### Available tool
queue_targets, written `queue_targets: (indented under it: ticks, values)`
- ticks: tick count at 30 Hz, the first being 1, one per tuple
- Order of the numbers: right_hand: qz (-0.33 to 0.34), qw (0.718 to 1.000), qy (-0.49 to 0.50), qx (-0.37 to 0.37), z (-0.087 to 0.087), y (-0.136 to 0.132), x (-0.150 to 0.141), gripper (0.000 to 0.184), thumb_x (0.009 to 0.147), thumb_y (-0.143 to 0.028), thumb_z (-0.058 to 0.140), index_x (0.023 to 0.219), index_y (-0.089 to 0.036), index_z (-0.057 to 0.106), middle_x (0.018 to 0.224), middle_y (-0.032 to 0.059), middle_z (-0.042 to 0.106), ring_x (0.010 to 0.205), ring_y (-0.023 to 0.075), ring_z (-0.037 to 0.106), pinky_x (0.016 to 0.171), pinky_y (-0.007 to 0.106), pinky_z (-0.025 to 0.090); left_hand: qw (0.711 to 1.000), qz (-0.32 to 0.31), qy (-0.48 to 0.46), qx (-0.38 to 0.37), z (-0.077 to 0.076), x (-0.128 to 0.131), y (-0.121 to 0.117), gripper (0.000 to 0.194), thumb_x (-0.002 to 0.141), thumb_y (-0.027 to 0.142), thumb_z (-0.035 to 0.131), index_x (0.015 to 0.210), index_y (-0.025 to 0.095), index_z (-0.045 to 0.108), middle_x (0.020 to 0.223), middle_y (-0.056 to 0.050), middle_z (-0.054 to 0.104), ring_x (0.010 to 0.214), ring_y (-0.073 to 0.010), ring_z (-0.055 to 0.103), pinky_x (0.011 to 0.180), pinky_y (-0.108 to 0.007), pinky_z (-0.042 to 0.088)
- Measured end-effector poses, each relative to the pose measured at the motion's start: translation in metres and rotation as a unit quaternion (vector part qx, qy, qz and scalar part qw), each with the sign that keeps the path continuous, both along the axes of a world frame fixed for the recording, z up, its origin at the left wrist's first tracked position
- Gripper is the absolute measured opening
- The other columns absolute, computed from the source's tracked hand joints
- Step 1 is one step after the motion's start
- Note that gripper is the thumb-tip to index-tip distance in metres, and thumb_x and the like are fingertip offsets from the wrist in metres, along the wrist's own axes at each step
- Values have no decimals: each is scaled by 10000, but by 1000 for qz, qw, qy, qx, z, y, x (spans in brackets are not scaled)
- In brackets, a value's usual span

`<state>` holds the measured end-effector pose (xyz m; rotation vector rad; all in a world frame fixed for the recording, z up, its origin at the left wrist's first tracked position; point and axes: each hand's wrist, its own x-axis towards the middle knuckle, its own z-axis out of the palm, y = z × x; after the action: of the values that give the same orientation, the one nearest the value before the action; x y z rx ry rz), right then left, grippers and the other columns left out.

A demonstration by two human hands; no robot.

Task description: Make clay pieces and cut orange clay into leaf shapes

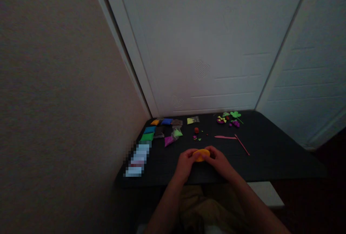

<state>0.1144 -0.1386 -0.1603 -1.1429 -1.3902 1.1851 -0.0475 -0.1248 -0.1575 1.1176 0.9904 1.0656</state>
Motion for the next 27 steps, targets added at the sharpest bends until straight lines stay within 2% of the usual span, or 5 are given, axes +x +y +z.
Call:
queue_targets:
  ticks: [4, 8, 15, 21, 27]
  values:
    - [-3, 999, -28, 21, 3, -2, -1, 253, 755, -426, 617, 869, -203, 653, 833, 12, 647, 787, 176, 581, 719, 291, 447, 999, -21, 33, 16, 3, 0, -2, 235, 690, 322, 703, 838, 141, 713, 824, -52, 704, 774, -177, 619, 726, -265, 469]
    - [-14, 999, -35, 14, 4, -1, 0, 261, 762, -432, 602, 845, -197, 681, 817, 26, 662, 779, 190, 590, 713, 297, 449, 999, -21, 39, 11, 3, 0, 0, 242, 694, 336, 698, 833, 138, 709, 804, -52, 701, 754, -169, 618, 698, -251, 466]
    - [-41, 999, -1, -16, 5, 0, 5, 328, 750, -477, 604, 900, -194, 674, 849, 43, 686, 783, 203, 619, 705, 311, 478, 1000, -14, -5, -19, -2, 1, 2, 324, 699, 355, 699, 939, 140, 661, 905, -72, 694, 730, -151, 631, 632, -249, 502]
    - [-40, 998, 39, -23, 2, -1, 7, 374, 699, -476, 666, 958, -207, 653, 951, 47, 696, 896, 225, 634, 807, 343, 489, 999, 6, -11, -31, 1, 2, 1, 323, 634, 338, 755, 853, 116, 671, 823, -68, 692, 678, -141, 624, 614, -245, 505]
    - [-62, 996, 60, -25, -6, 2, 8, 372, 711, -473, 663, 966, -204, 629, 980, 61, 692, 919, 230, 636, 834, 356, 488, 999, 35, -11, -24, 1, 2, 0, 302, 676, 329, 719, 884, 118, 655, 843, -51, 687, 599, -88, 583, 576, -211, 471]
